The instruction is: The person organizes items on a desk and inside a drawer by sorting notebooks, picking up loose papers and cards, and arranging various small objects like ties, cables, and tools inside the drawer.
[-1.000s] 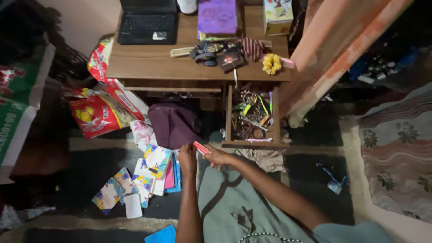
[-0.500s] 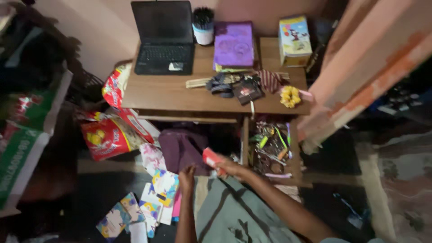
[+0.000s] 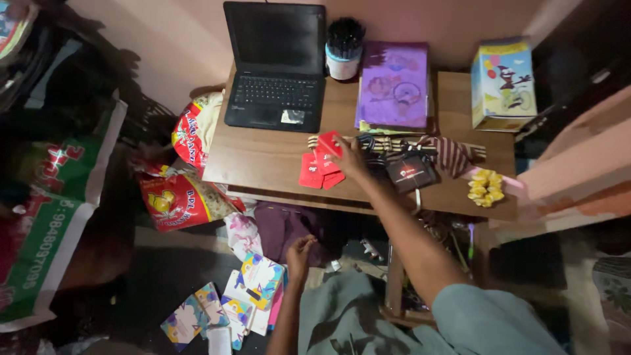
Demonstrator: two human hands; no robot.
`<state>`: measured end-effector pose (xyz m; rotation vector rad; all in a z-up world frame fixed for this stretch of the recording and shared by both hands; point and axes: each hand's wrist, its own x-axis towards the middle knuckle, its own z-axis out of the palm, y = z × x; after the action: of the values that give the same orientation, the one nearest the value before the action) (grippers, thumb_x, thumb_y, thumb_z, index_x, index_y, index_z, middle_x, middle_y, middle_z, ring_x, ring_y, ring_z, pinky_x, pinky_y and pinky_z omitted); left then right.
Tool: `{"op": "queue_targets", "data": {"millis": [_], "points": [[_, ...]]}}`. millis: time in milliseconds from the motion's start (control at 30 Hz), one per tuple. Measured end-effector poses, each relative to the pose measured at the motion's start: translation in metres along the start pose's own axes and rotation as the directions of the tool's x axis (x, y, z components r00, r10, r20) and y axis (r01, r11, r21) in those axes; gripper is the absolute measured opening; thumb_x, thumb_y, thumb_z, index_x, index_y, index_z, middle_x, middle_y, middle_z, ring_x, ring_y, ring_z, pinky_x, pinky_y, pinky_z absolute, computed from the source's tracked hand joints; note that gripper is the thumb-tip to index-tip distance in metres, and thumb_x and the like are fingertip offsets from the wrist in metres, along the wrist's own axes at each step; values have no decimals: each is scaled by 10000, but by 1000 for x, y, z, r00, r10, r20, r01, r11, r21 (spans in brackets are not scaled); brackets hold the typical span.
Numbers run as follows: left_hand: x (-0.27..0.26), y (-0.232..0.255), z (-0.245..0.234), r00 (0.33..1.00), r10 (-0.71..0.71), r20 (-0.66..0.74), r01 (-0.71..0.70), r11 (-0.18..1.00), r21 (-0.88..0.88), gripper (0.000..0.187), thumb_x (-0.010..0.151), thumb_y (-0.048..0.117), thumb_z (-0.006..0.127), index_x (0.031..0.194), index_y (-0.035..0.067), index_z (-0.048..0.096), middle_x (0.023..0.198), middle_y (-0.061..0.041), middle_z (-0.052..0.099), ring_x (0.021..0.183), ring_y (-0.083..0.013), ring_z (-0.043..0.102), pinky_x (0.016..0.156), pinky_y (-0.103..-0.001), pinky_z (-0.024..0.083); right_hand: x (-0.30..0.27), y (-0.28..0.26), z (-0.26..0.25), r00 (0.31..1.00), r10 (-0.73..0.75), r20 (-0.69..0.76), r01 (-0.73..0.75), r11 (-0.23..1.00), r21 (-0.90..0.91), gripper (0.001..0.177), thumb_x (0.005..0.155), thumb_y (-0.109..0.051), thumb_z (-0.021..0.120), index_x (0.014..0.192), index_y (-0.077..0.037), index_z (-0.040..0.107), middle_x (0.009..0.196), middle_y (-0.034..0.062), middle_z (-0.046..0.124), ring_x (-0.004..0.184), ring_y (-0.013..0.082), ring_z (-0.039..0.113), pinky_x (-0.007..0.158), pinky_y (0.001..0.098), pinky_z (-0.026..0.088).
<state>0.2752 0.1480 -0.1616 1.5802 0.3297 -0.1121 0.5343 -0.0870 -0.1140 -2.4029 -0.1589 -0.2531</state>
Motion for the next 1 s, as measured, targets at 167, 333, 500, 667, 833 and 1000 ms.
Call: {"op": "queue_targets", "data": {"millis": [167,333,500,667,833,1000], "points": [[71,2,20,956,294,-9,-288,941,176,185,906,100,727,1045,-22,738,1225,-180,712,1149,-247,669,981,-337,498,19,29,-3,996,-33,-79,41,994,99,588,864,-164,769,1418,-128,572,1533,234,398,1255,394,530,1025,451,475],[141,30,67,730,616,296,-664,536,522,337,921,127,672,1255,82,647,1523,-160,460,1419,-353,389,1122,-553,342,-25,23,-8,964,-58,-261,76,995,61,416,909,35,606,1293,-106,683,1460,197,531,1273,374,584,1053,410,509],[177,40,104,677,404,615,-726,223,651,623,825,89,601,1447,122,590,1703,-93,235,1563,-340,160,1157,-735,122,-101,-4,-36,956,-112,-270,137,988,76,273,931,34,629,1189,-44,671,1372,197,589,1271,399,586,1063,453,484],[230,51,75,846,290,448,-527,319,788,409,903,212,644,1301,117,636,1693,-102,218,1574,-301,167,1162,-746,93,-141,18,-52,949,61,-309,-60,998,14,279,863,-7,667,1140,-26,693,1253,179,640,1176,399,608,1002,458,487],[212,74,30,802,516,303,-511,330,794,283,910,258,680,1150,121,737,1559,-147,450,1478,-345,326,1139,-667,231,-180,23,-70,934,166,-316,-135,984,120,225,923,-7,644,1146,-7,671,1258,193,635,1191,398,601,1001,447,501],[185,72,61,913,359,196,-402,701,589,216,891,238,679,1036,117,783,1094,-136,761,1062,-294,708,939,-397,541,-209,18,-82,910,129,-394,-134,991,13,177,832,-20,671,997,-49,727,1119,141,686,1071,374,638,929,456,504]]}}
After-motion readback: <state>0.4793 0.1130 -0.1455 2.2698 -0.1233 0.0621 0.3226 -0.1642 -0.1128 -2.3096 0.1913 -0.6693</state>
